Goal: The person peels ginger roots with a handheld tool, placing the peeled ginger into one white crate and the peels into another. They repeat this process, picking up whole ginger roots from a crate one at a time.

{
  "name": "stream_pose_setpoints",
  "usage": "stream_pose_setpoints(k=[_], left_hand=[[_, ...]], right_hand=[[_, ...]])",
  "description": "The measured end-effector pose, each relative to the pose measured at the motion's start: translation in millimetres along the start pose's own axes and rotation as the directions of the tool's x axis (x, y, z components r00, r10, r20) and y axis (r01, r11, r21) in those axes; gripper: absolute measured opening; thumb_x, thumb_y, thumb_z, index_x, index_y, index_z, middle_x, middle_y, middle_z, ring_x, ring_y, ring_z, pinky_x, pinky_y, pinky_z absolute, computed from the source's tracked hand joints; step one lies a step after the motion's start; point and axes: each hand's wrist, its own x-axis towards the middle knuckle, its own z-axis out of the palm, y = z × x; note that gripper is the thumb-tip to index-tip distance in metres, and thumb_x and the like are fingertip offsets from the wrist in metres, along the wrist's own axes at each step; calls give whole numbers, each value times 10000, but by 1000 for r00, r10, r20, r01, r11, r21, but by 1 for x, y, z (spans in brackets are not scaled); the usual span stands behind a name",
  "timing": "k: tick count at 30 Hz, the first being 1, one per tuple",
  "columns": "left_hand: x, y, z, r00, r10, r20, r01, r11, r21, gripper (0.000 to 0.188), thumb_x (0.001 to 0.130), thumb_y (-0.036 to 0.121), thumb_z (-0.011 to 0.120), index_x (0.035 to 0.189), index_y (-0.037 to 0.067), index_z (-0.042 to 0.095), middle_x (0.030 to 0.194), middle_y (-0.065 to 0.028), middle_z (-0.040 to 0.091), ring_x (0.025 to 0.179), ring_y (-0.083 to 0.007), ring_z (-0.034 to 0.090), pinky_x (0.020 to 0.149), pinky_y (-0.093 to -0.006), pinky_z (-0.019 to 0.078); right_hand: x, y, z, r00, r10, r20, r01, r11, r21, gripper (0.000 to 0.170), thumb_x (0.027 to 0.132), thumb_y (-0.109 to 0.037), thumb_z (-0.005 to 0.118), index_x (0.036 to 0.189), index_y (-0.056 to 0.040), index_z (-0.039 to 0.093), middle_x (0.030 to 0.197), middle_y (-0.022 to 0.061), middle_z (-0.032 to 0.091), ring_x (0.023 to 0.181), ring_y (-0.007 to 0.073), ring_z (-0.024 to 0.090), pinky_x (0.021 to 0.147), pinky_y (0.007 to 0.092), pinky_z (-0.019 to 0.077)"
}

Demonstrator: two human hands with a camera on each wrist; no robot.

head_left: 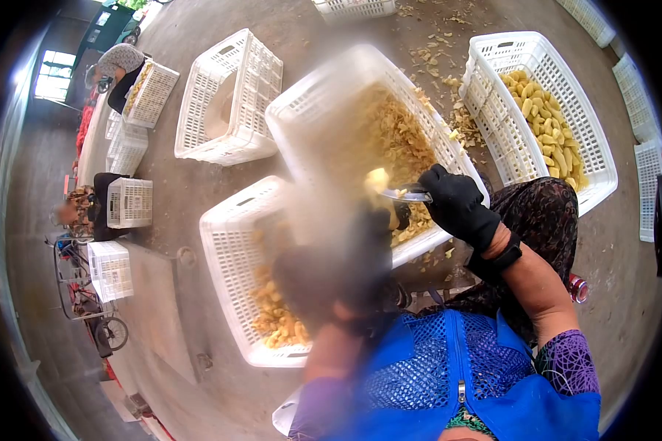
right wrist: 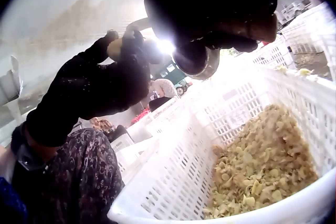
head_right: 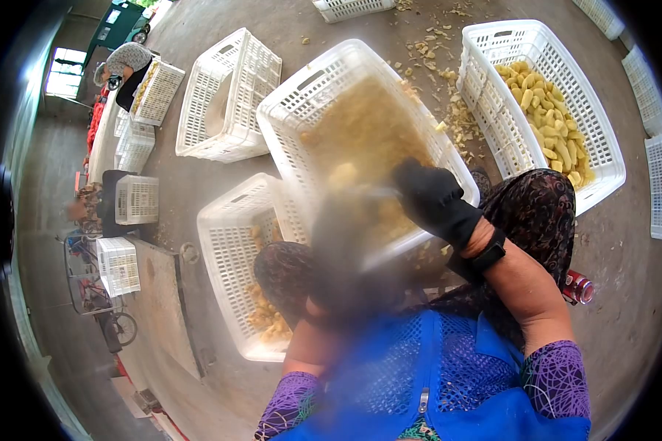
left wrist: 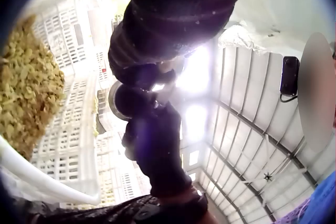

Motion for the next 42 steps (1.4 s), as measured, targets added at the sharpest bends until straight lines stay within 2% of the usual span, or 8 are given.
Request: stream_pose_setpoints(k=[2,5,8,14,17,20,34,42], left_hand=[[-4,-5,-1,1000,-19,-22,18,999,-44,306,758,87,510,1027,-53,549,956,-234,552,887,-400,555,788,-441,455],[1,-3,-6,992,118,43,-125,921,370,292,839,36,577,1117,-15,501,1013,-121,549,902,-227,543,779,-332,447],[32,74,-12,770,638,-3,-598,722,349,340,746,68,515,1046,-91,524,957,-260,544,880,-404,552,779,-453,456],[22,77,-17,873,487,9,-461,820,338,347,734,63,566,1038,-100,525,888,-220,573,784,-355,588,709,-388,486],[5,30,-18,993,-88,-74,77,988,-135,380,744,166,661,1050,-41,573,991,-172,575,901,-292,574,786,-363,465],[-2,11,-21,869,-488,79,462,744,-483,426,737,250,730,1059,0,606,1063,-139,577,984,-251,563,842,-347,449],[17,110,-61,934,-330,136,237,858,455,707,556,460,822,1075,18,633,1117,-113,593,1057,-269,543,909,-374,435],[2,62,-43,986,-125,113,84,946,315,680,552,389,843,1071,8,625,1040,-147,597,924,-275,589,836,-376,479]], right_hand=[[1,0,0,1000,-10,-5,10,1000,17,174,733,-56,594,869,-82,489,725,134,523,590,343,570,505,434,439],[2,1,0,1000,-7,-9,7,1000,7,191,725,-52,596,876,-81,483,723,133,520,587,341,569,503,435,438],[4,2,-1,1000,-14,-10,13,998,-65,190,725,-52,595,874,-83,482,724,133,518,582,338,568,499,434,435],[5,3,0,998,-45,-41,45,999,-3,166,733,-51,588,853,-90,480,719,128,509,577,335,567,491,433,431],[4,2,0,997,-8,-76,9,1000,13,144,763,-90,629,847,-83,511,701,124,533,600,331,580,506,409,445],[4,10,5,988,89,-129,-52,963,264,175,772,-157,705,810,-60,565,695,141,565,602,322,576,529,362,450],[6,-3,-18,1000,9,23,-18,908,418,125,732,-76,731,783,-60,619,680,89,584,620,265,584,557,326,440],[6,-3,-27,997,-7,76,-26,906,423,169,716,-118,752,750,-72,593,670,95,573,612,277,573,555,345,434]])
